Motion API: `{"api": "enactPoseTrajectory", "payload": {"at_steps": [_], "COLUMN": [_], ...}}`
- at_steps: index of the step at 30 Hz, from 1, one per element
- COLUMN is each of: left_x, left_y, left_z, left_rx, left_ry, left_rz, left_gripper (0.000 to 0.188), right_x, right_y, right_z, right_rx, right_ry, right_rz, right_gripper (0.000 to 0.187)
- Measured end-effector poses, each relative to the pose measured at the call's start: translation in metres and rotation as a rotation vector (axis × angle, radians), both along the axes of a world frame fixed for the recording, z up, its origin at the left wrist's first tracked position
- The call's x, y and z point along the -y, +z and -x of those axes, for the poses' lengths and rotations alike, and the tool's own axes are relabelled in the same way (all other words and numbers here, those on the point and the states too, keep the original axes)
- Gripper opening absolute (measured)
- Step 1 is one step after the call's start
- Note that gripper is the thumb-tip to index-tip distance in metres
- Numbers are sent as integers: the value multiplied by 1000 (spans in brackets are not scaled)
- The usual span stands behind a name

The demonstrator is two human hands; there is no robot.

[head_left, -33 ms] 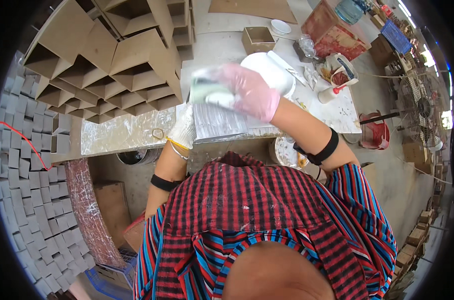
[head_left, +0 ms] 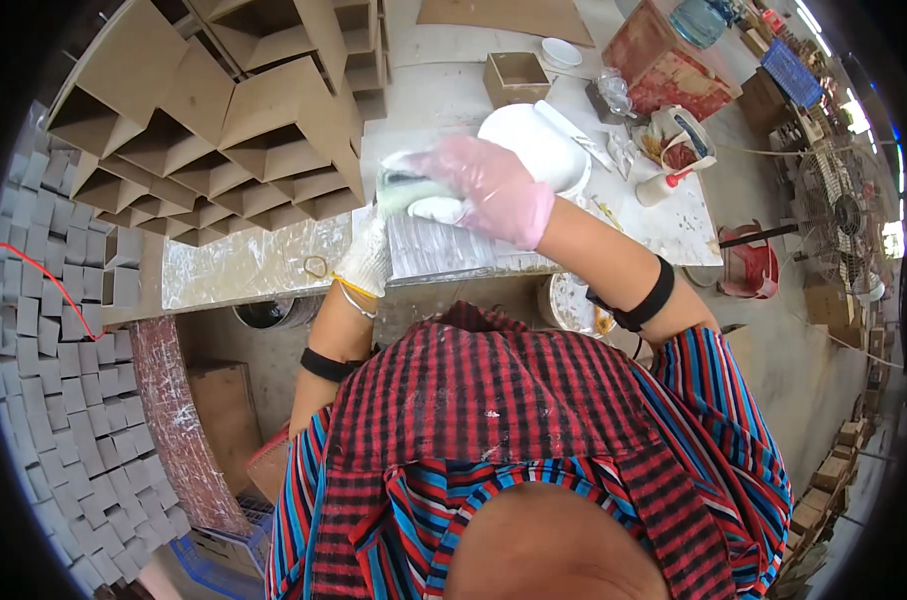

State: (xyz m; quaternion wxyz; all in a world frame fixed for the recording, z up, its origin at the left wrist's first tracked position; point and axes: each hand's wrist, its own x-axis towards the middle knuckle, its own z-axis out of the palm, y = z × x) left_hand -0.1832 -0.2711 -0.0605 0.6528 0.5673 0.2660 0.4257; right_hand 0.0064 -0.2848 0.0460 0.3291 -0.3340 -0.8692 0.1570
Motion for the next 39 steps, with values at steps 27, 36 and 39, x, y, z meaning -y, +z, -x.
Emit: {"api": "enactPoseTrajectory", "payload": {"at_steps": [27,36,39], "left_x": [-10,-10,-10], "left_y": [12,8,8], "left_z": [-6,-15,-17], "left_rx": [313,266,260], "left_ry": [-39,28,34], "left_rz": [529,586,673], "left_gripper": [40,46,46], "right_x": [11,21,0], "right_y": [-39,-25,-23], "right_z": [-13,-11,-10], "right_rx": [-173,-52,-159], "right_ry": [115,109,166], "right_rz": [-95,-64,93], "right_gripper": [49,55,48]}}
